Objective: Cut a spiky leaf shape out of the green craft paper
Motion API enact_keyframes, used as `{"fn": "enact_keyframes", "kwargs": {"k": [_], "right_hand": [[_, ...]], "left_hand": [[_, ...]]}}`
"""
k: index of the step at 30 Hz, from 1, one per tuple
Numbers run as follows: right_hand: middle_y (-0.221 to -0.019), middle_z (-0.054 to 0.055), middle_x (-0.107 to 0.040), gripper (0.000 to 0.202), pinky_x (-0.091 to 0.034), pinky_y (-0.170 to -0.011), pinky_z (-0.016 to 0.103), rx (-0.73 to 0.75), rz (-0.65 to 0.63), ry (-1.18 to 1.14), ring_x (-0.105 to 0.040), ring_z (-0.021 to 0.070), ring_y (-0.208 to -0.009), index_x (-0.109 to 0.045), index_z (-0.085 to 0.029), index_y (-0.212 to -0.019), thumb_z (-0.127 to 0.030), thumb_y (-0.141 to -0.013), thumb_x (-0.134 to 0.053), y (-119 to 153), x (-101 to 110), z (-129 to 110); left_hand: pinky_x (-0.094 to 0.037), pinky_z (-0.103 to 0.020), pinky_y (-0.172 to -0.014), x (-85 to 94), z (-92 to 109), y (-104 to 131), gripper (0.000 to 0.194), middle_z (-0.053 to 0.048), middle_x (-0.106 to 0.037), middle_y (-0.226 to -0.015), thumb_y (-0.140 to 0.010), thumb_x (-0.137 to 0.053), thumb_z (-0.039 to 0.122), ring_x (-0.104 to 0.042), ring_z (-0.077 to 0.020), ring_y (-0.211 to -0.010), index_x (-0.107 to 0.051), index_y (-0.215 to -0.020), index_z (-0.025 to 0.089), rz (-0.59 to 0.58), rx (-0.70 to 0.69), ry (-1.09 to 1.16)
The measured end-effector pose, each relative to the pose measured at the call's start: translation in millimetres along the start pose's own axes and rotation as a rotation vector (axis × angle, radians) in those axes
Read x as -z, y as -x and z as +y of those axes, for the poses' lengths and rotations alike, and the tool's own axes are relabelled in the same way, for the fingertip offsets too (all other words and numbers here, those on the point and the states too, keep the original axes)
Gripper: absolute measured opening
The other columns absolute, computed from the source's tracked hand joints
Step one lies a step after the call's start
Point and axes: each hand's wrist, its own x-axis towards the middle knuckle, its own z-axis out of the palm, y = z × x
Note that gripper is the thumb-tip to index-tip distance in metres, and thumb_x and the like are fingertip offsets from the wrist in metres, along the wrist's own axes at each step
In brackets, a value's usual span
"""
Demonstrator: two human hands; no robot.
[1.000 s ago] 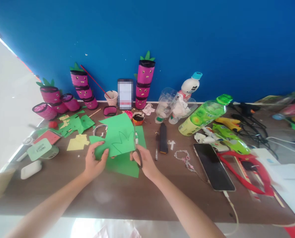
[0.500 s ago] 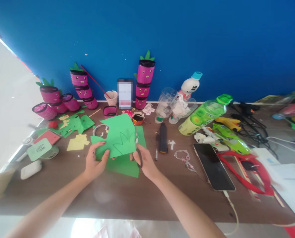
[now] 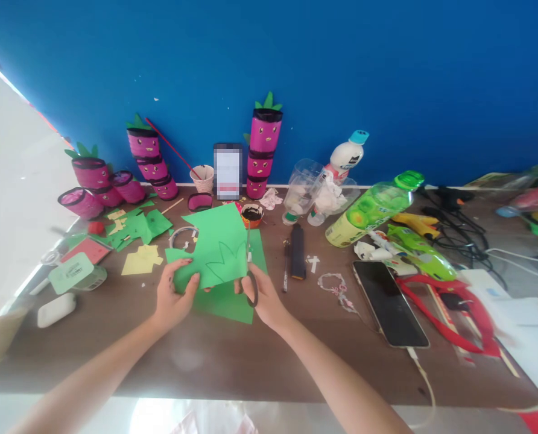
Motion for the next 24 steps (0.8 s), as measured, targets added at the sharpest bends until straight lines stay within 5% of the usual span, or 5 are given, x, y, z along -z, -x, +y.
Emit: {"fn": "enact_keyframes", "kwargs": {"k": [24], "right_hand": [[-0.063,0.000,-0.048,0.050,-0.038,-0.058,0.026,0.059,-0.006,0.154,-0.044,0.0124,-0.060,-0.050,-0.018,-0.075,-0.068,-0.075,-0.042,-1,1,-14]], "left_hand": [[-0.049,-0.035,-0.083,4.7,2,-8,0.024,-0.008,-0.060,-0.100,-0.079,-0.056,0.024,-0.060,-0.0187,-0.095,-0.051,-0.103,0.020,-0.015,0.059,0.026]]}}
